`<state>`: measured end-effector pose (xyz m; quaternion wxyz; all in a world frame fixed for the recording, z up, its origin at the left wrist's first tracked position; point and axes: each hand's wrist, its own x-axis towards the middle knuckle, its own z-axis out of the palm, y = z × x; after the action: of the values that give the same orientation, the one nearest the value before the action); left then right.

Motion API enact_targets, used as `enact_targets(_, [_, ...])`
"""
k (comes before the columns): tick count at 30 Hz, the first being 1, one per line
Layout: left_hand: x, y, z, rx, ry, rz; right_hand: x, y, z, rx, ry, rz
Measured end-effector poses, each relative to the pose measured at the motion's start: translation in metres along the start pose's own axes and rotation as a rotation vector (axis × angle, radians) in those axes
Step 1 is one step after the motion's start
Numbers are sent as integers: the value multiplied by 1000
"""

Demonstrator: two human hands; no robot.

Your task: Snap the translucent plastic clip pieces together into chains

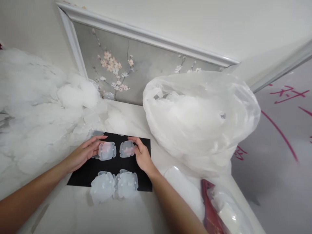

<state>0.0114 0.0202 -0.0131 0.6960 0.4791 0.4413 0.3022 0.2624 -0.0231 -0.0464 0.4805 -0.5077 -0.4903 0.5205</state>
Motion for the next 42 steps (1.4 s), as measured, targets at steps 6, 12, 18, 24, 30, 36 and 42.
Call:
enact_targets(6, [2,-3,-7,54,-78,39,1,1,-4,-18,-54,-47])
enact_targets(12, [3,-3,-10,66,-102,34,2,3,-5,-22,-98,-66])
enact_targets(18, [3,-3,-11,95,-178,57,3,4,-7,-18,-178,-134])
enact_targets(24, [5,-8,-15,145,-248,134,4,4,-8,-14,-186,-131])
enact_targets(30, [1,1,-9,210,-232,144,1,-1,-6,-11,-176,-83])
enact_targets(36, [1,2,-7,219,-222,138,2,0,-5,-16,-195,-90])
enact_targets(42, [1,-3,-9,234,-257,128,2,4,-7,-43,-194,-76])
